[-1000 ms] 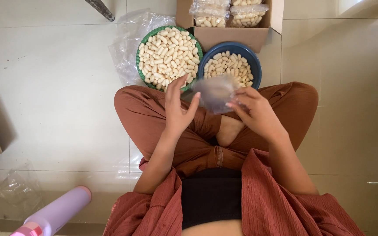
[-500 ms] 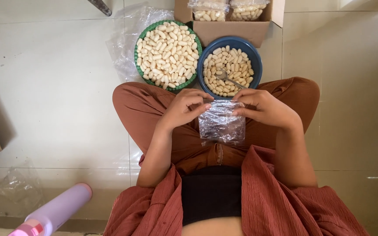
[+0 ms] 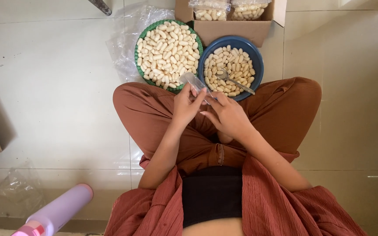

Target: A person sitting on the floor fills small plastic bags with snacks using a spoon and organizes them into a cardboard box.

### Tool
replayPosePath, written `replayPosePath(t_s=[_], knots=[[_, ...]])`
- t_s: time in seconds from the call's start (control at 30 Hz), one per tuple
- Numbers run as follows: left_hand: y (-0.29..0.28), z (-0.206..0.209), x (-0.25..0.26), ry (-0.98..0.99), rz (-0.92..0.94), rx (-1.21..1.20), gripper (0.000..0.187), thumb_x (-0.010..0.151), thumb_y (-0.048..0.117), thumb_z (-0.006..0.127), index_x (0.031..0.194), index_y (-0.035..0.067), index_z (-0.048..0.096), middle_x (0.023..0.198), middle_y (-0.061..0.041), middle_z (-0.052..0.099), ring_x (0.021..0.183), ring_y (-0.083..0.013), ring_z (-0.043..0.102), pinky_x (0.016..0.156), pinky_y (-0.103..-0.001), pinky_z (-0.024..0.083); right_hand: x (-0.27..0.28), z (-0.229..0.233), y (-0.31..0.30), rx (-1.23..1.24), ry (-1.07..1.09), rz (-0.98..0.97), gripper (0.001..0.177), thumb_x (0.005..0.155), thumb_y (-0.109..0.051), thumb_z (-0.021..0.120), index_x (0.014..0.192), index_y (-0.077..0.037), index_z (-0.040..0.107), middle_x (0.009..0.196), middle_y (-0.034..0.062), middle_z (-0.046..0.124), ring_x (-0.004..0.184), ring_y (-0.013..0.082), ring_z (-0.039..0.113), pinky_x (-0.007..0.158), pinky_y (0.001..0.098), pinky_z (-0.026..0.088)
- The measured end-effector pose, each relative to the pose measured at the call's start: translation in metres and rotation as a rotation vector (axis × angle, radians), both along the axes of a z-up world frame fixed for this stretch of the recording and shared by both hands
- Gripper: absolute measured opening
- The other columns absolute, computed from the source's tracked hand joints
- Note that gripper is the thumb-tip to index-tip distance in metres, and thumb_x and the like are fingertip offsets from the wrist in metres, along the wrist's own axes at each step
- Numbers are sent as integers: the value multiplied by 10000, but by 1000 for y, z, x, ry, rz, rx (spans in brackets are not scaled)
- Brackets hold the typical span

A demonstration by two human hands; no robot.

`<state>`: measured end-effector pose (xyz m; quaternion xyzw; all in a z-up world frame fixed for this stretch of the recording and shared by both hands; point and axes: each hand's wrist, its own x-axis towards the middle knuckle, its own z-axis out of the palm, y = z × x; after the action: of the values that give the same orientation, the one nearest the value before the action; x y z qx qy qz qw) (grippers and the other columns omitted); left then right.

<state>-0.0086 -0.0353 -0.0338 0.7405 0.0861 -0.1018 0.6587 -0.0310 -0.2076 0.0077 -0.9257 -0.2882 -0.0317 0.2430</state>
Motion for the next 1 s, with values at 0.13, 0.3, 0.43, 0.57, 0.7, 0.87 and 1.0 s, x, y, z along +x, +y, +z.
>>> replayPosePath(t_s=[0.13,0.3,0.43,0.57,0.7,0.87,1.0], knots=[[0,26,-1,-265,-80,366,250,898,181,631,750,72,462,682,-201,612,720,-400,680,571,-461,501,-1,9,-3,154,54,-63,398,921,-321,676,1212,-49,667,1175,97,542,876,374,673,740,442,534],[-3,40,-10,-325,-258,521,178,848,210,625,795,139,470,698,-132,595,714,-350,665,604,-445,511,4,-1,-5,236,49,-220,219,936,-215,669,1092,-65,705,1131,39,587,867,303,697,726,376,559],[7,21,-7,-194,-184,546,215,836,251,614,808,155,423,722,-129,591,751,-373,644,657,-483,493,10,16,-17,210,-24,-373,205,914,-125,676,1043,34,664,1133,102,585,790,306,698,706,375,565],[9,24,-6,-281,-163,476,220,813,201,629,753,165,420,671,-104,553,683,-336,620,630,-425,487,9,31,-14,259,127,-252,201,910,-84,656,1086,11,672,1119,124,581,925,376,676,772,422,563],[1,22,-1,-552,-123,408,349,854,283,731,745,157,424,803,-61,508,836,-331,599,762,-393,486,9,18,-12,296,174,-214,146,931,-96,653,1054,-23,685,1061,87,598,904,330,681,763,376,564],[3,5,7,-778,-342,304,1076,604,681,845,1385,192,289,1537,-237,234,1438,-467,201,1161,-636,171,16,7,-26,370,183,-310,175,845,-109,760,1004,-67,701,1022,72,621,777,264,687,669,345,567],[-3,-9,11,-968,-373,386,786,757,549,820,1342,265,379,1556,-262,228,1464,-520,154,1154,-692,147,15,22,-20,388,197,-287,353,684,-143,879,951,-34,675,995,115,597,756,296,682,681,366,573]])
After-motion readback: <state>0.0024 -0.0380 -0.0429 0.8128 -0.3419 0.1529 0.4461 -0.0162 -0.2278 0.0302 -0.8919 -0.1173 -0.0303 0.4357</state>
